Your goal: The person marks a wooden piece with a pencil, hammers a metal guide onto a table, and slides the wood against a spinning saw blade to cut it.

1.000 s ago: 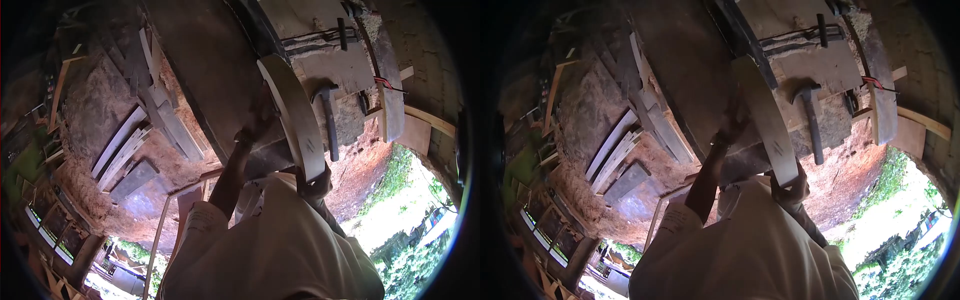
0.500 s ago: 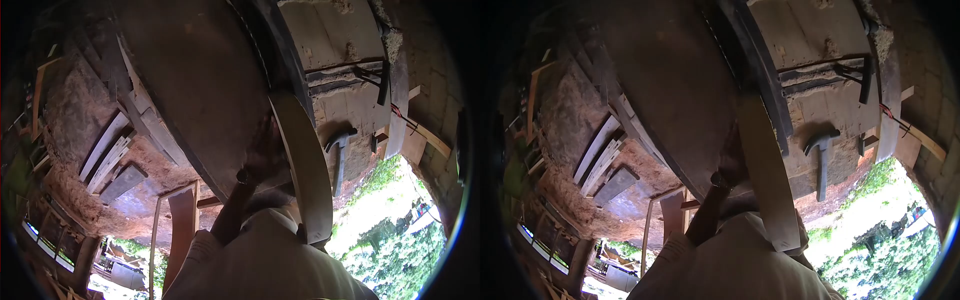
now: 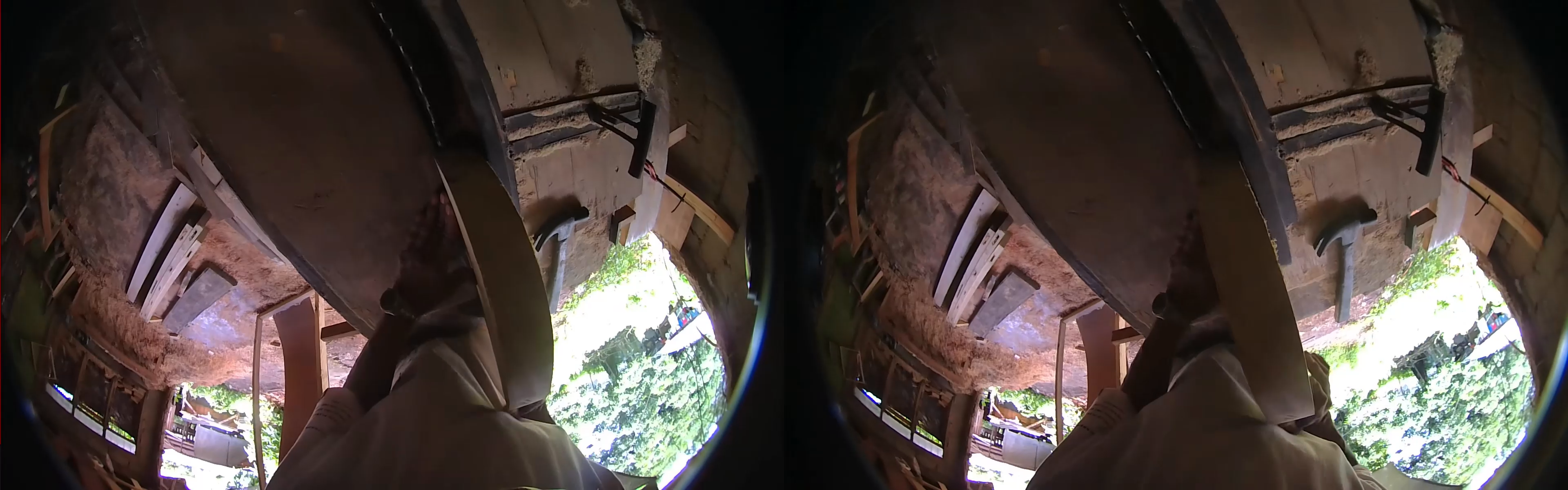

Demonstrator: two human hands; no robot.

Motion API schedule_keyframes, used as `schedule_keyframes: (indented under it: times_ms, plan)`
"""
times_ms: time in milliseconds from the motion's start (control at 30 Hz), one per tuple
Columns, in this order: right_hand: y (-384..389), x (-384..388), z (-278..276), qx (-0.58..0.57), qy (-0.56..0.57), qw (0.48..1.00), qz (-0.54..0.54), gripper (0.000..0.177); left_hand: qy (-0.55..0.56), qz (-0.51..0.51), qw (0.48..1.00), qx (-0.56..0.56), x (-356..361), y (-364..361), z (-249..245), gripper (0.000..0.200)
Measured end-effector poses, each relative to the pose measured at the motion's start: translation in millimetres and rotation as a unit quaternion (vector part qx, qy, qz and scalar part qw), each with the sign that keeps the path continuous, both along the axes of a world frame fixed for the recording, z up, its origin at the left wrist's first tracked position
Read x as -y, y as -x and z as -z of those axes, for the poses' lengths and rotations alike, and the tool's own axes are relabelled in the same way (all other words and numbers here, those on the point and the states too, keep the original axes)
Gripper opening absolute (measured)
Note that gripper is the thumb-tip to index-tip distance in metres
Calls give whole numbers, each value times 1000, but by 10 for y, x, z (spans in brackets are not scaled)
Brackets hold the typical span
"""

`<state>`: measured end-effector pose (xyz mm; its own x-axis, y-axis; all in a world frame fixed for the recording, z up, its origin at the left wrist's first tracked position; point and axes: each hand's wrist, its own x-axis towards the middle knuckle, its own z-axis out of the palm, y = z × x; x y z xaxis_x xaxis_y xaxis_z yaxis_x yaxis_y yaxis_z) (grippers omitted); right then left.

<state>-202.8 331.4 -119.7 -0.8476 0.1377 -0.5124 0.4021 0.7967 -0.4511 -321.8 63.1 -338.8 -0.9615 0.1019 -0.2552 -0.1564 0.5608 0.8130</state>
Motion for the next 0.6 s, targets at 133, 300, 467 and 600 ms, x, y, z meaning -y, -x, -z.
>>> schedule_keyframes:
  times_ms: [133, 300, 467, 600]
  plan:
    - [602, -403, 394, -167, -43, 975, -141, 73, -247, -123, 952, 135, -120, -130, 104, 113]
    - [1380, -289, 1523, -143, -64, 976, -151, 57, 71, 43, 997, -10, -11, -36, 37, 115]
    - [1627, -333, 1637, -125, 55, 990, 36, 22, 40, -19, 995, -93, 27, -5, -1, 115]
    - [2189, -330, 1334, 95, 349, 884, 294, 40, 26, -31, 995, -95, 8, 7, -17, 112]
